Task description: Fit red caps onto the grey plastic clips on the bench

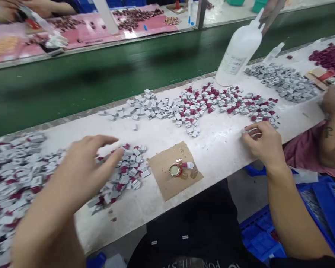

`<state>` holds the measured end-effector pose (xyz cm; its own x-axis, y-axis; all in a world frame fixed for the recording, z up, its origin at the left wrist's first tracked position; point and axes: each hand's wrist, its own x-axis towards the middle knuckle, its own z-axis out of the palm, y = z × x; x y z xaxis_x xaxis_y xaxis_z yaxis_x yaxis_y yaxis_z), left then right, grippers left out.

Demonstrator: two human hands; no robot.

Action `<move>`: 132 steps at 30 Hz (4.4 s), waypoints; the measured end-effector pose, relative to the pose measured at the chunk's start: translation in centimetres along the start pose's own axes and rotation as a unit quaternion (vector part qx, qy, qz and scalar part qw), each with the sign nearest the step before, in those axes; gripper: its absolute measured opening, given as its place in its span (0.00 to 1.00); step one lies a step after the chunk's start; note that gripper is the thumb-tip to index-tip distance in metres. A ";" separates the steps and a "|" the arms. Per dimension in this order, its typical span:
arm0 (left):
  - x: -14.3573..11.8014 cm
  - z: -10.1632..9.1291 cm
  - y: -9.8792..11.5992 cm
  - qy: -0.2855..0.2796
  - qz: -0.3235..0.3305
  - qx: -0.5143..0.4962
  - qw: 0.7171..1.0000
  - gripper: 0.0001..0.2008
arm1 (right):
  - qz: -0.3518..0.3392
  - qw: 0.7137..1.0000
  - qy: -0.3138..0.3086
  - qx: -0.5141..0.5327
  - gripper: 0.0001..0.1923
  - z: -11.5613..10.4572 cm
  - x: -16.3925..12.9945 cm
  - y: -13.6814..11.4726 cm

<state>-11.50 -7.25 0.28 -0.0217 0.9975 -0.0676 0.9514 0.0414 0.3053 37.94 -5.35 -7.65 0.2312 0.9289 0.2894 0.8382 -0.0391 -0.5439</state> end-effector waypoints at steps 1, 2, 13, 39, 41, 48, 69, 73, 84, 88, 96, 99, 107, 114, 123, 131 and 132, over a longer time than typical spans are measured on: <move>1.0 0.1 1.6 -0.020 0.013 -0.015 1.000 0.24 | -0.024 1.000 -0.015 0.014 0.04 0.3 -0.4 -0.6; 2.1 0.4 3.0 -0.029 0.027 -0.022 0.999 0.24 | -0.050 0.998 -0.028 0.027 0.04 0.5 -0.9 -1.2; 10.9 4.7 7.2 0.016 0.022 -0.002 1.000 0.17 | -0.095 0.988 -0.075 0.098 0.04 1.2 -5.3 -4.2; -2.6 5.2 13.8 -0.159 0.023 -0.634 0.756 0.07 | -0.209 0.932 -0.035 0.294 0.15 1.6 -8.2 -15.3; -2.6 5.2 13.8 -0.155 0.014 -0.647 0.747 0.07 | -0.273 0.920 -0.027 0.278 0.20 1.7 -8.2 -15.6; -3.1 5.2 13.2 -0.107 0.016 -0.660 0.744 0.07 | -0.096 0.892 -0.107 0.429 0.14 1.6 -8.1 -16.0; -2.9 6.0 12.5 -0.108 0.006 -0.636 0.764 0.10 | -0.005 0.881 -0.108 0.461 0.05 1.6 -7.2 -15.1; -3.1 5.5 10.5 -0.036 -0.004 -0.620 0.783 0.12 | -0.045 0.899 -0.126 0.418 0.10 1.4 -7.4 -14.6; -4.2 5.8 7.4 0.040 -0.061 -0.575 0.815 0.09 | -0.148 0.894 -0.253 0.337 0.13 2.4 -8.8 -14.8; -4.4 6.1 7.8 0.024 -0.058 -0.582 0.811 0.09 | -0.155 0.895 -0.262 0.327 0.13 2.6 -8.9 -14.9; -4.4 6.1 9.0 -0.012 -0.032 -0.594 0.803 0.09 | -0.059 0.884 -0.221 0.407 0.12 2.3 -8.5 -15.0; -4.3 6.5 10.0 -0.054 -0.012 -0.626 0.778 0.09 | 0.018 0.855 -0.186 0.484 0.10 2.4 -8.1 -14.7; -4.2 7.0 12.0 -0.100 -0.002 -0.678 0.728 0.09 | 0.061 0.822 -0.193 0.532 0.08 2.6 -7.9 -14.1; -4.1 7.1 11.8 -0.116 0.004 -0.680 0.724 0.08 | 0.033 0.834 -0.196 0.515 0.08 2.7 -7.9 -14.0; -4.7 6.9 11.2 -0.122 0.068 -0.644 0.752 0.05 | -0.010 0.846 -0.247 0.473 0.09 1.2 -7.2 -14.8; -3.9 3.3 7.4 -0.073 0.104 -0.364 0.923 0.08 | -0.065 0.864 -0.287 0.408 0.10 2.9 -5.1 -13.5; -3.6 2.5 6.2 -0.037 0.082 -0.299 0.950 0.10 | -0.066 0.893 -0.239 0.375 0.10 3.3 -4.3 -12.7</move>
<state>-4.76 -10.70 0.02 0.1548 0.9874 -0.0318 0.5948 -0.0674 0.8011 24.66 -7.61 -4.61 -0.2331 0.9652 0.1183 0.2337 0.1737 -0.9567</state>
